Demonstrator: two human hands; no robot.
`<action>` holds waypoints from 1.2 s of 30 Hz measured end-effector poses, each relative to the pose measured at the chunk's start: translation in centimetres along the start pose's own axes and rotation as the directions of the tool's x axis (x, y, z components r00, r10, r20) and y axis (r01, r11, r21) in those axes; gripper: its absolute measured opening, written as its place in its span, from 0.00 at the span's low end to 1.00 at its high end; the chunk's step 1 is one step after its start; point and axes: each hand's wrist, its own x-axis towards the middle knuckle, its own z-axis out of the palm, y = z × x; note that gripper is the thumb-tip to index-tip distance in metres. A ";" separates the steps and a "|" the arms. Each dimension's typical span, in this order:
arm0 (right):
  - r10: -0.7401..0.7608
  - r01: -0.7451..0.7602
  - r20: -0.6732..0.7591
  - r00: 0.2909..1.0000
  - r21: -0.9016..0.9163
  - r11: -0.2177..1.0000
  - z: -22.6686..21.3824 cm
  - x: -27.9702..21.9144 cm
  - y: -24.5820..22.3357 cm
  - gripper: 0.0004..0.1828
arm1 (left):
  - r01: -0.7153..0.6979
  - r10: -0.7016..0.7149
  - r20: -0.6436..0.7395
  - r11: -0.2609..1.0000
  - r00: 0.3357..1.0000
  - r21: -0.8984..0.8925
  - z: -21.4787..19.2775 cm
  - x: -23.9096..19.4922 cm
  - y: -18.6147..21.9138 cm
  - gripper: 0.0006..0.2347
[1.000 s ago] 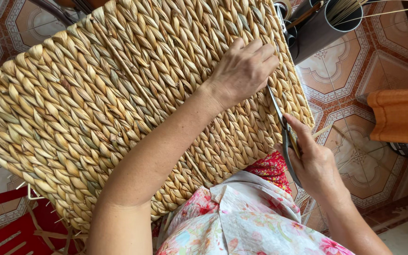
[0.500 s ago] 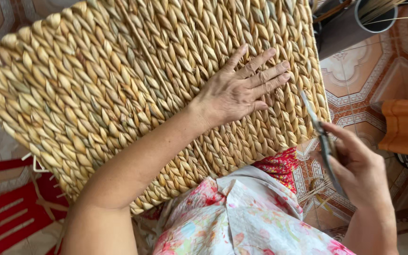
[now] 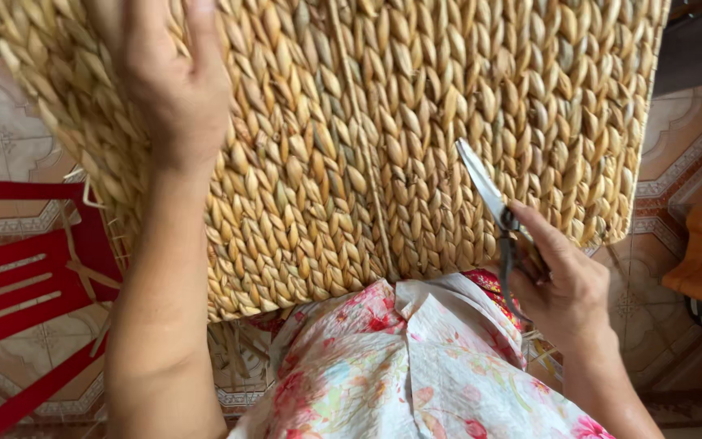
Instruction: The person uses shears to trim excess dried palm fibers from the edges of a woven mat. They systematically cut the protruding strands along the perimeter to create a clean, finished border.
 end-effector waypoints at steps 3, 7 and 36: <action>-0.020 0.034 0.080 0.997 -0.168 0.985 1.4 2.0 -1.2 0.41 | 0.325 -0.356 0.070 0.905 0.932 0.276 -6.3 -3.3 -2.2 0.20; -0.005 0.005 0.008 1.000 -0.018 1.000 1.5 2.5 -1.5 0.40 | 0.520 -0.520 0.007 0.853 0.854 -0.044 -9.6 -8.6 -3.4 0.26; 0.259 -0.504 -0.550 0.794 -0.356 0.787 -8.1 18.2 41.8 0.26 | 0.893 -0.888 0.214 0.339 0.408 -0.297 -14.8 -14.4 -2.2 0.09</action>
